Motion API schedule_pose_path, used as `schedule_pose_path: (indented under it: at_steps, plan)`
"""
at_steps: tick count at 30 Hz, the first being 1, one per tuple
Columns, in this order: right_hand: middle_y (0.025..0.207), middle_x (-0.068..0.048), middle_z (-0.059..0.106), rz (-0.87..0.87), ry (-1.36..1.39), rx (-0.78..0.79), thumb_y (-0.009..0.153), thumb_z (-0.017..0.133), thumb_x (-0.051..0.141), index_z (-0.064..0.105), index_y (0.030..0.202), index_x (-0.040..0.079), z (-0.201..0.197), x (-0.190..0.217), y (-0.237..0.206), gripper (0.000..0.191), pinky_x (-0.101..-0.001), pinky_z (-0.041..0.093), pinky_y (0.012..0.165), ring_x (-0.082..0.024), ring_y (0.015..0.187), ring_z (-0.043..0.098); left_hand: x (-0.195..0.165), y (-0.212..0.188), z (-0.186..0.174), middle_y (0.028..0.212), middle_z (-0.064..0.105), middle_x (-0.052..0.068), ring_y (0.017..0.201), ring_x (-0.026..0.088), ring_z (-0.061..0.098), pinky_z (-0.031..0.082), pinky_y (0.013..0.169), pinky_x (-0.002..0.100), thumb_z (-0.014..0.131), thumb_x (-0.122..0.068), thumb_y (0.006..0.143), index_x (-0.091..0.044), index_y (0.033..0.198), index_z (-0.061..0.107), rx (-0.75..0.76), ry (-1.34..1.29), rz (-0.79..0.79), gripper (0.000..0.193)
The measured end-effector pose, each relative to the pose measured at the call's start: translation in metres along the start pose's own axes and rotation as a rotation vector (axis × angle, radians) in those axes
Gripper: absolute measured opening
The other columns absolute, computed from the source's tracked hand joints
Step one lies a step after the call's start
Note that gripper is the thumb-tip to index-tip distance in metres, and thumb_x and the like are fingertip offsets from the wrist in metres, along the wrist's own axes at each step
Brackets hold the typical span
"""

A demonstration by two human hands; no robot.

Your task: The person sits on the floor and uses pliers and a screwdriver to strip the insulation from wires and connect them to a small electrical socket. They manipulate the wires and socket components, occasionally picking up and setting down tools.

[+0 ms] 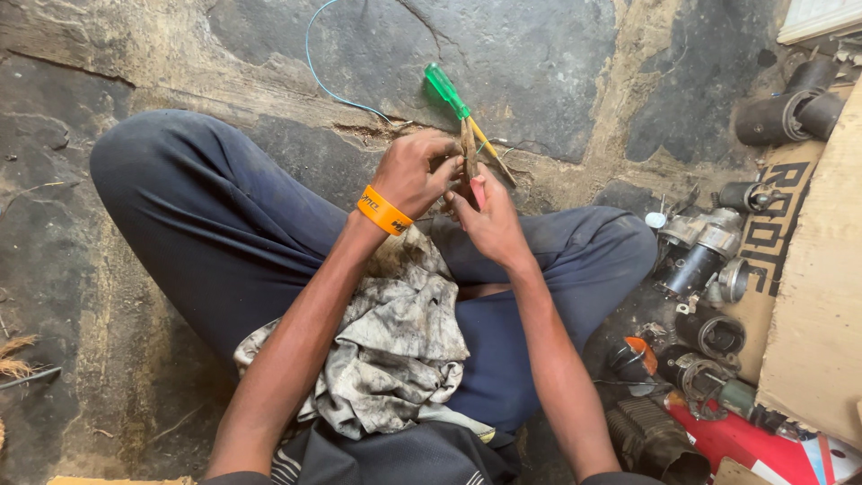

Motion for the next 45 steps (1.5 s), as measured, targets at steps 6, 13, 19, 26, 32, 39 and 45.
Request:
schedule_pose_path:
  at_steps: [6, 13, 19, 26, 32, 39, 45]
  plan:
    - [0.090, 0.005, 0.059, -0.134, -0.092, -0.041, 0.100, 0.063, 0.003, 0.059, 0.122, 0.003, -0.001, 0.012, -0.002, 0.023, -0.0215, 0.045, 0.064, -0.001, 0.077, 0.051, -0.003, 0.000, 0.000, 0.091, 0.069, 0.018, 0.083, 0.037, 0.068, 0.054, 0.074, 0.045, 0.071, -0.013, 0.090, 0.000, 0.097, 0.073, 0.007, -0.028, -0.001, 0.015]
    - [0.076, 0.004, 0.057, -0.025, -0.138, -0.077, 0.104, 0.058, 0.009, 0.060, 0.113, 0.004, -0.004, 0.007, 0.001, 0.011, -0.0242, 0.044, 0.056, -0.004, 0.064, 0.052, -0.006, 0.004, -0.002, 0.086, 0.067, 0.019, 0.080, 0.038, 0.067, 0.052, 0.072, 0.046, 0.071, -0.013, 0.089, 0.001, 0.094, 0.072, 0.030, -0.010, -0.031, 0.015]
    - [0.076, 0.004, 0.056, -0.037, -0.122, -0.070, 0.104, 0.058, 0.009, 0.059, 0.112, 0.005, -0.003, 0.003, 0.000, 0.009, -0.0247, 0.044, 0.056, -0.004, 0.064, 0.051, -0.006, 0.000, 0.000, 0.088, 0.067, 0.020, 0.082, 0.039, 0.066, 0.052, 0.073, 0.047, 0.071, -0.013, 0.089, 0.002, 0.092, 0.070, 0.016, -0.004, 0.014, 0.015]
    - [0.077, 0.004, 0.056, -0.033, -0.145, -0.065, 0.104, 0.063, 0.009, 0.060, 0.111, 0.005, 0.003, 0.003, -0.005, 0.009, -0.0245, 0.042, 0.056, -0.004, 0.065, 0.049, 0.044, -0.007, 0.019, 0.087, 0.070, 0.009, 0.074, 0.021, 0.070, 0.054, 0.065, 0.036, 0.047, -0.031, 0.107, -0.003, 0.105, 0.068, 0.006, -0.306, -0.386, 0.035]
    - [0.083, 0.005, 0.059, -0.023, -0.116, 0.006, 0.102, 0.061, 0.009, 0.064, 0.118, 0.007, 0.011, 0.010, -0.008, 0.016, -0.0230, 0.042, 0.058, -0.002, 0.067, 0.049, 0.062, -0.009, 0.037, 0.086, 0.070, 0.004, 0.054, 0.008, 0.056, 0.042, 0.043, 0.023, 0.046, -0.046, 0.107, -0.003, 0.109, 0.068, 0.081, -0.702, -0.549, 0.048]
    - [0.084, 0.003, 0.063, -0.019, -0.181, 0.008, 0.101, 0.063, 0.011, 0.063, 0.112, 0.005, 0.012, 0.009, -0.009, 0.012, -0.0249, 0.046, 0.060, -0.004, 0.068, 0.052, 0.062, -0.009, 0.037, 0.092, 0.076, 0.008, 0.052, 0.004, 0.054, 0.034, 0.039, 0.021, 0.041, -0.054, 0.105, -0.005, 0.113, 0.069, 0.146, -0.925, -0.683, 0.057]
    - [0.084, 0.001, 0.064, -0.024, -0.253, 0.014, 0.101, 0.065, 0.012, 0.063, 0.109, 0.004, 0.012, 0.008, -0.009, 0.012, -0.0270, 0.048, 0.063, -0.006, 0.069, 0.055, 0.054, -0.007, 0.034, 0.092, 0.077, 0.012, 0.064, 0.009, 0.068, 0.037, 0.042, 0.021, 0.039, -0.054, 0.106, -0.006, 0.107, 0.064, 0.146, -1.047, -0.698, 0.054]
Point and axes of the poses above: each hand's wrist, its own y-axis towards the middle knuckle, its own z-axis out of the palm, x = y × z, the point moved 6 cm from there along y, towards the middle knuckle
